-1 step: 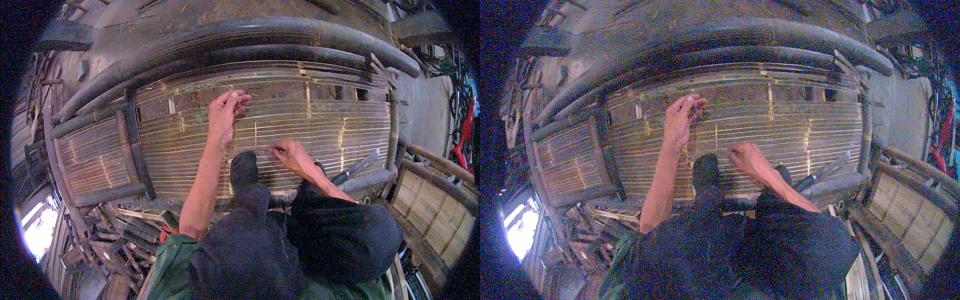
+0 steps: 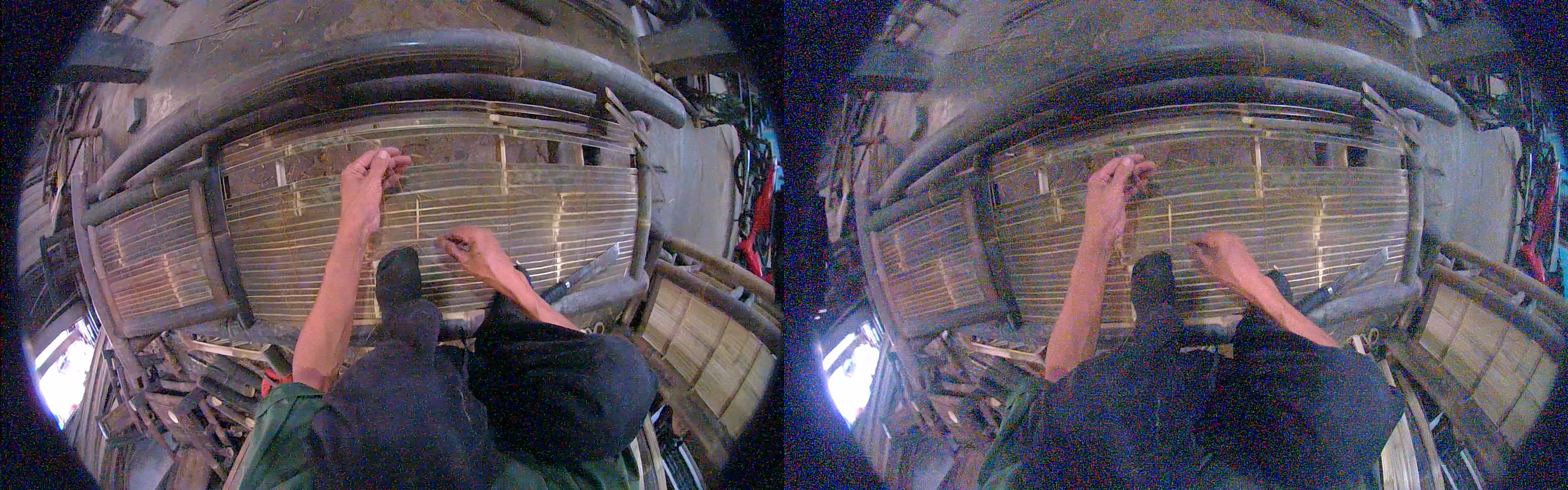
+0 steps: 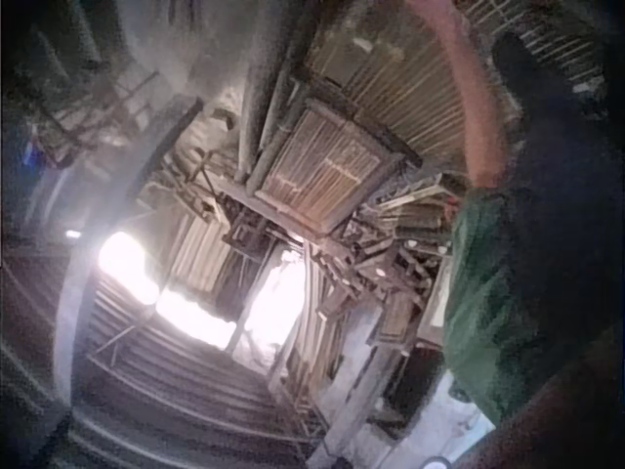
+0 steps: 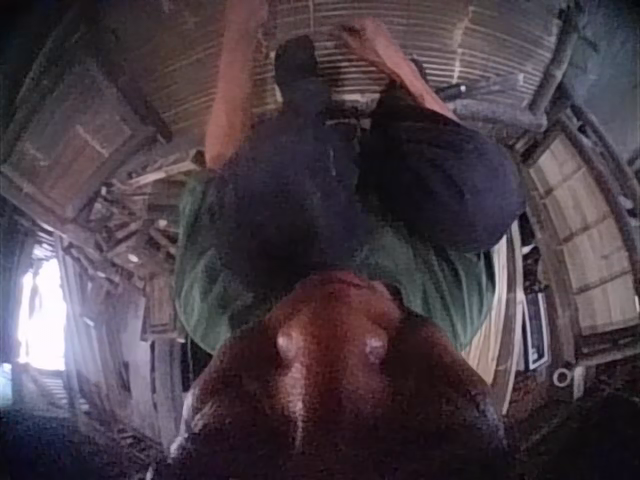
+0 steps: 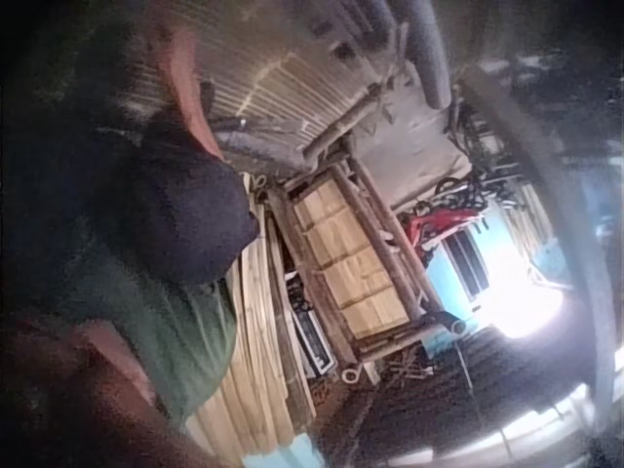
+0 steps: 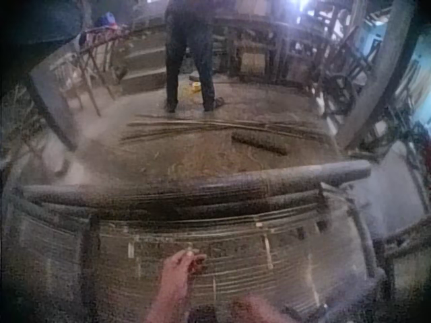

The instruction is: The person sits on the floor and weaves thin bamboo strips into a larger bamboo mat. They repeatedly insert strips, adjust alignment, and tie them with thin twine to secure the weave.

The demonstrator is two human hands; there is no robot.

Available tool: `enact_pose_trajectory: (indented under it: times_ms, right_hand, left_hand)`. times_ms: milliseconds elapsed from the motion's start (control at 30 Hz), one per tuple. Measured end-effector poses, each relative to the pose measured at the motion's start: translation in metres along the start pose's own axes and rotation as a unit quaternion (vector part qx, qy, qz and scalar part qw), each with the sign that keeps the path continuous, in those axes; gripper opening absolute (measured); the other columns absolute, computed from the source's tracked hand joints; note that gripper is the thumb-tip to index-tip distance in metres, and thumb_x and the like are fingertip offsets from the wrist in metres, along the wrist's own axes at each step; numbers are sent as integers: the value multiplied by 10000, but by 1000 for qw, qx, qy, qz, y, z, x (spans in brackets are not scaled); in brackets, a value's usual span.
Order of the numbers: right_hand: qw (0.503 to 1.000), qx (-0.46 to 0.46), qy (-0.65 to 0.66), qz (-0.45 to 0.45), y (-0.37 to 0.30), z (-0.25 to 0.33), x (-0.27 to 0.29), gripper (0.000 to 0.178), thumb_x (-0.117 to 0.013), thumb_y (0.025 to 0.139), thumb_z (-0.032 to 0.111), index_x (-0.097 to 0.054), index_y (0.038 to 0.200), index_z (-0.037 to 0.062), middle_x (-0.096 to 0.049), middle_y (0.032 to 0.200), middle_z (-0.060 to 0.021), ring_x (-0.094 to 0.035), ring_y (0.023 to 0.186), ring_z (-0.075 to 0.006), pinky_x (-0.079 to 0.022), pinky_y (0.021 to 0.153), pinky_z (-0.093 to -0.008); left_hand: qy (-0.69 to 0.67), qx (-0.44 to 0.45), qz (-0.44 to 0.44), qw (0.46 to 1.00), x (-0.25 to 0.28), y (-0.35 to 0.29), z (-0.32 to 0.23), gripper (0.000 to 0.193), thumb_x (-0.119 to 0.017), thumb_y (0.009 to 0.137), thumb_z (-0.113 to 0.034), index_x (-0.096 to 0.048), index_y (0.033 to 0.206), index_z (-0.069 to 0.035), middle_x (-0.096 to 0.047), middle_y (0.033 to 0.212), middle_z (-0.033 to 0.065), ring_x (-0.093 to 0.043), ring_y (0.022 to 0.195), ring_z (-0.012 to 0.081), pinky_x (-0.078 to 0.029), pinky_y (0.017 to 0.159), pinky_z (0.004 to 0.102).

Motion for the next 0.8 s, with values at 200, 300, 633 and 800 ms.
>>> enact_pose_trajectory:
  times_ms: [200,300,633,800]
  right_hand:
    - [987,-63,-79,126,-7,-27,-11,275,-552,850,285,-662,897,37,-639,874,-209,-603,827,-407,-483,738,-485]
    - [977,-37,-158,137,-6,-22,-4,261,-601,831,270,-663,899,26,-637,811,-210,-620,780,-374,-478,660,-445]
    - [946,-37,-246,207,-21,-60,-32,212,-632,792,243,-684,885,59,-658,840,-179,-627,796,-368,-500,710,-434]
    - [987,-11,-160,-6,-1,-18,29,199,-605,821,169,-678,968,56,-664,903,-160,-644,828,-316,-499,713,-368]
  left_hand:
    - [22,-30,-4,999,1,5,-11,263,-514,932,-217,-605,1030,10,-670,950,129,-630,869,159,-483,745,259]
    - [-8,-36,-7,999,4,5,-19,257,-516,932,-217,-610,1025,4,-671,944,126,-628,865,153,-473,733,247]
    - [15,-54,-10,998,12,11,-24,270,-517,933,-216,-612,1017,22,-669,934,137,-632,860,165,-477,734,246]
    - [9,-36,6,999,6,4,-22,275,-515,932,-211,-608,1020,33,-665,945,147,-635,874,184,-503,771,279]
Point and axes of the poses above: each hand's wrist, its own y-axis towards the middle knuckle, its own x-axis out of the back of the hand, z = x × y, the point moved 4 cm from there along y, towards the middle knuckle
